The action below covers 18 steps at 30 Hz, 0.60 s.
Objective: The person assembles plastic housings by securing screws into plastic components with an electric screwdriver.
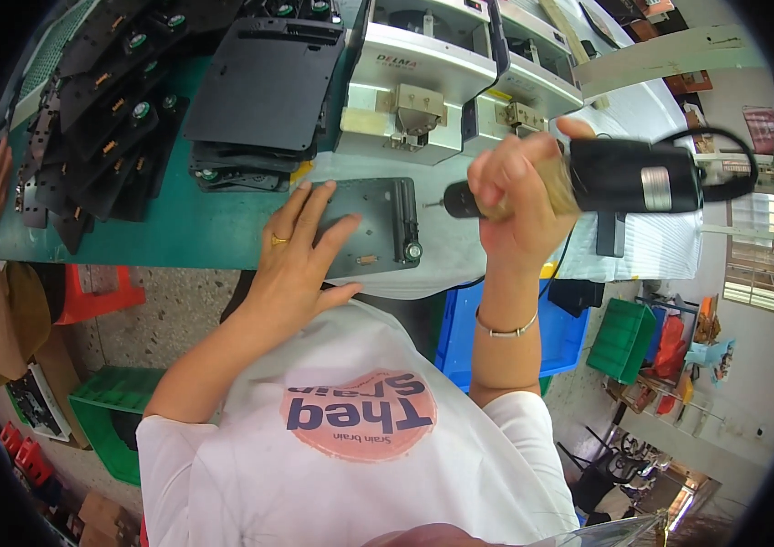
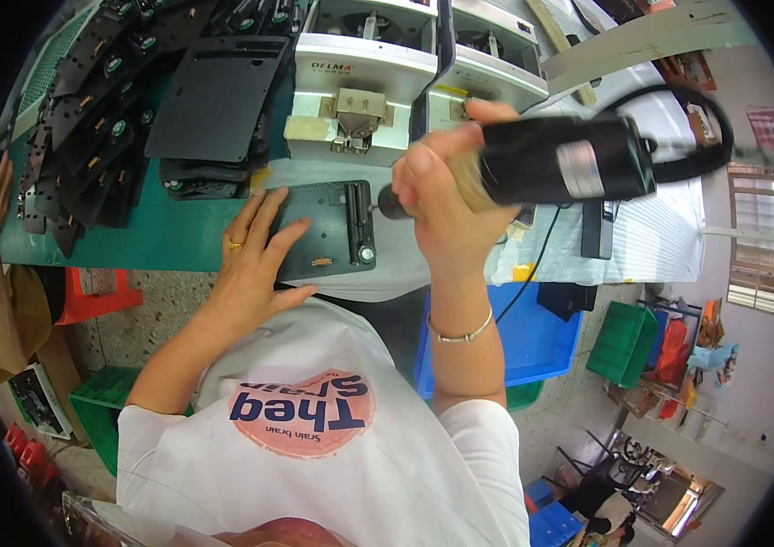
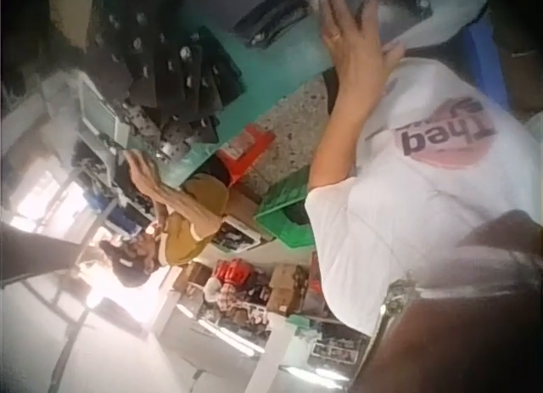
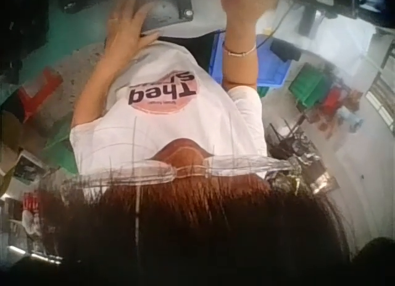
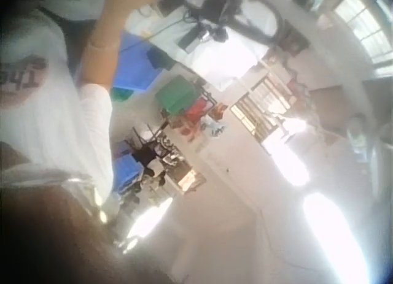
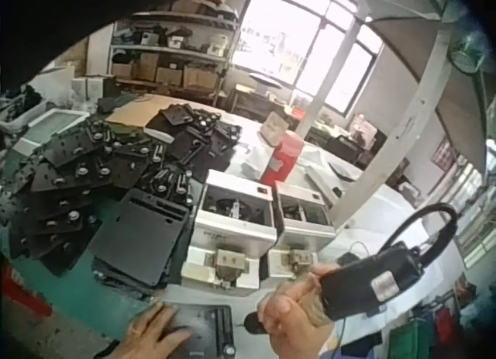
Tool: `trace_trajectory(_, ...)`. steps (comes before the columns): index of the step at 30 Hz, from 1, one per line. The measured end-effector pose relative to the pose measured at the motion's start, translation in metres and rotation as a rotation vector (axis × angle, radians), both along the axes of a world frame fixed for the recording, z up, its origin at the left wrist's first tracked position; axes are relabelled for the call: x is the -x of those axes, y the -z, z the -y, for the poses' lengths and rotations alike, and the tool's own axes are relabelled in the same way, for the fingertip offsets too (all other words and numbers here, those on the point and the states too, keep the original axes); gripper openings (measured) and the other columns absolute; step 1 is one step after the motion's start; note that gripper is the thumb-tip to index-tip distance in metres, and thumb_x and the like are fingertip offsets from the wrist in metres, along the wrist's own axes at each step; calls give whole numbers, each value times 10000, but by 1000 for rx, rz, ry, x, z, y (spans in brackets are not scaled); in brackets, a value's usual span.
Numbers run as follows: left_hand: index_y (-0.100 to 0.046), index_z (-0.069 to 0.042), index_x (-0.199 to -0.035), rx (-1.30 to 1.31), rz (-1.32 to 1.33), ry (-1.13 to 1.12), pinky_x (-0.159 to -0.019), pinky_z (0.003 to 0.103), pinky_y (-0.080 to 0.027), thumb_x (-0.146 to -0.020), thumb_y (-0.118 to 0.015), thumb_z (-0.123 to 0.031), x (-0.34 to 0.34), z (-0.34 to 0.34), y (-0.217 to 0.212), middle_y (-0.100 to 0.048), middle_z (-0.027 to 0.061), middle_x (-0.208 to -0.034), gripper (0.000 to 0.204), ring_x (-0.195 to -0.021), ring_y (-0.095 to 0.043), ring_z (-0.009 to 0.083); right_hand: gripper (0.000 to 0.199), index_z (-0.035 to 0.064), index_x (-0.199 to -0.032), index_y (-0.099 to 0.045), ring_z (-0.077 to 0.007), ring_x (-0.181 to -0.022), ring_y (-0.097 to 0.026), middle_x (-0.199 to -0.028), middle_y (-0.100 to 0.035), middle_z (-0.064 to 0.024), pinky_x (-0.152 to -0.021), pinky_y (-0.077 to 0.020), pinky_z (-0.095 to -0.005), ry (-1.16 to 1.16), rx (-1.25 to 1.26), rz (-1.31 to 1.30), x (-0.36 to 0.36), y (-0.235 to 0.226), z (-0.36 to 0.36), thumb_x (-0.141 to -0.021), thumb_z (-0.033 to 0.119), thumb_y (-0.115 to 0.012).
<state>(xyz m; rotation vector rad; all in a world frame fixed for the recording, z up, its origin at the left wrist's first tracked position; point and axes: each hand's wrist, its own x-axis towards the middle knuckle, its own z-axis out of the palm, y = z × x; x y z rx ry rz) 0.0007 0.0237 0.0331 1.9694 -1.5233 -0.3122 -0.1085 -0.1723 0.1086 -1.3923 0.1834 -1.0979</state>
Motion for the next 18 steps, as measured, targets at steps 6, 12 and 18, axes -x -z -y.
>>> trace_trajectory(6,-620,-238,-1159,202,66,196,-986,468,-343,-599,-846,-290,17,13,13,-457,97,-1339,606,-1259,-402,311,519,89,-1292,-396,-121,-478,-449,-661,-494,-24,-454,-427,-302,-37,-124,54,33,21,-14,-845,-47,-622)
trace_trajectory(12,-667,-296,-1114,215,167,185,-953,433,-330,-584,-834,-325,28,26,26,-469,47,-1269,557,-1178,-436,247,512,92,-1300,-390,-129,-481,-453,-668,-500,-28,-458,-438,-306,6,-64,80,33,31,-22,-857,-39,-612)
trace_trajectory(18,-671,-299,-1099,206,165,166,-965,432,-309,-594,-832,-314,29,27,26,-473,35,-1262,531,-1184,-432,243,510,91,-1296,-390,-129,-484,-455,-675,-504,-31,-461,-445,-305,44,-81,86,28,34,-22,-859,-31,-621)
